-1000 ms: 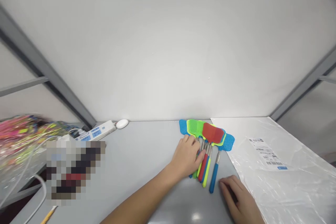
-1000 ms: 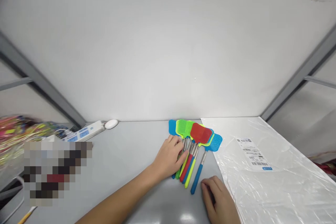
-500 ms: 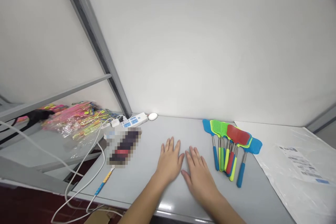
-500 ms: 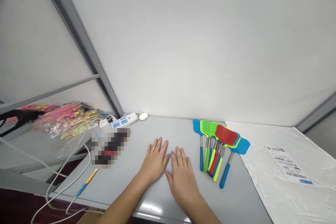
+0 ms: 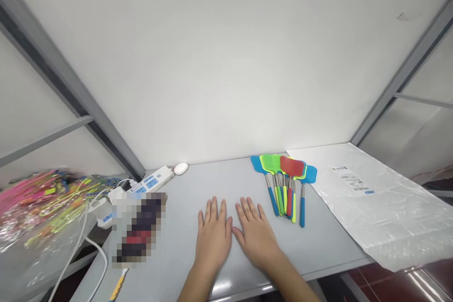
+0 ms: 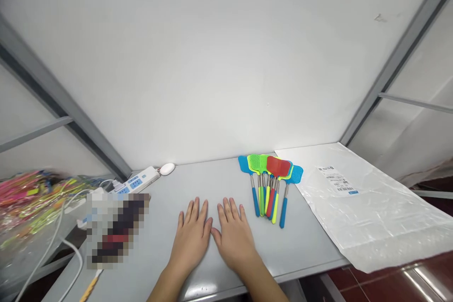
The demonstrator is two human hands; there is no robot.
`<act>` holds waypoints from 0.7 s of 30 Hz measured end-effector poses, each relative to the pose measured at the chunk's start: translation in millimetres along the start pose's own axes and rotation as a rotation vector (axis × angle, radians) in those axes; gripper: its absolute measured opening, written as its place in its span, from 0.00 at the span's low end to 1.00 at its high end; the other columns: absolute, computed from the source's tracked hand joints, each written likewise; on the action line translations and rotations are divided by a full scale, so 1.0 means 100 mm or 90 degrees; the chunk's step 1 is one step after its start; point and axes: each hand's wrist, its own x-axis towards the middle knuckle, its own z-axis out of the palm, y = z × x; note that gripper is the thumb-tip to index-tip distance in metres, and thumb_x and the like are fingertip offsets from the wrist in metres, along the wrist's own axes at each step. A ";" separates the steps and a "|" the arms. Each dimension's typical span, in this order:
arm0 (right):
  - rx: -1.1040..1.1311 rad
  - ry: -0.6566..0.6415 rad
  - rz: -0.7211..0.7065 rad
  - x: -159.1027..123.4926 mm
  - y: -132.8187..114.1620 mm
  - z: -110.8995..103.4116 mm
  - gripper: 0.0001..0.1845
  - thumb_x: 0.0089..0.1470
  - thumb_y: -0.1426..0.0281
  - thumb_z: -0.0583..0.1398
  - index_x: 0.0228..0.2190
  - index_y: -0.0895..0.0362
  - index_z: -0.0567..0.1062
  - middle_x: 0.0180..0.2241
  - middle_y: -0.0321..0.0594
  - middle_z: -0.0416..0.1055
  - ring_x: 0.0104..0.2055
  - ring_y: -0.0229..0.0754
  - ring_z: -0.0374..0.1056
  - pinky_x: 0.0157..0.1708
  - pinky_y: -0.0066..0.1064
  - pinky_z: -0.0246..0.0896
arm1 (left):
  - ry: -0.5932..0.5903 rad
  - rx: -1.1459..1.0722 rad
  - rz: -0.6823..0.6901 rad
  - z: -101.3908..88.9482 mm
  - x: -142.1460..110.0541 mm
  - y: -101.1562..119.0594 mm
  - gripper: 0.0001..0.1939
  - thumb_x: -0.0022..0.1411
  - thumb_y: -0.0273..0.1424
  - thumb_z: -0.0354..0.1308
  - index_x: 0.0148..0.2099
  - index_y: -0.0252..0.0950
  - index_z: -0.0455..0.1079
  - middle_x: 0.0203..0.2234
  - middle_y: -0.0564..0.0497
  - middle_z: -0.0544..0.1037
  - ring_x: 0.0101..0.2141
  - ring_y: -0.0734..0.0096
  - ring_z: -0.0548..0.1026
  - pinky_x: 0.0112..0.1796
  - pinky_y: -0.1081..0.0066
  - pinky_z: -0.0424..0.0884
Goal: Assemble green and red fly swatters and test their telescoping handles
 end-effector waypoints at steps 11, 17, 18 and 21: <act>-0.008 -0.027 -0.076 -0.04 0.14 -0.07 0.37 0.65 0.51 0.39 0.67 0.57 0.48 0.69 0.45 0.32 0.71 0.50 0.26 0.66 0.52 0.27 | 0.029 0.010 -0.068 0.04 0.03 0.07 0.29 0.69 0.43 0.42 0.69 0.42 0.52 0.68 0.47 0.49 0.67 0.53 0.47 0.62 0.47 0.48; -0.032 -0.077 -0.131 -0.08 0.25 -0.09 0.37 0.64 0.50 0.40 0.67 0.55 0.47 0.69 0.45 0.31 0.71 0.52 0.26 0.66 0.53 0.29 | 0.030 -0.032 -0.089 -0.01 -0.03 0.08 0.28 0.70 0.44 0.42 0.69 0.44 0.52 0.68 0.49 0.50 0.67 0.56 0.48 0.63 0.48 0.48; -0.038 -0.078 -0.131 -0.08 0.27 -0.07 0.37 0.64 0.50 0.40 0.67 0.55 0.47 0.69 0.45 0.31 0.71 0.52 0.27 0.66 0.53 0.29 | 0.030 -0.039 -0.090 -0.02 -0.04 0.08 0.28 0.70 0.44 0.42 0.69 0.45 0.53 0.68 0.50 0.50 0.67 0.56 0.48 0.63 0.49 0.48; -0.060 -0.070 -0.130 -0.09 0.28 -0.01 0.37 0.63 0.49 0.40 0.67 0.55 0.48 0.69 0.44 0.32 0.71 0.53 0.28 0.66 0.54 0.29 | 0.030 -0.054 -0.087 -0.04 -0.08 0.09 0.27 0.70 0.43 0.42 0.68 0.44 0.53 0.68 0.50 0.50 0.67 0.57 0.47 0.63 0.49 0.47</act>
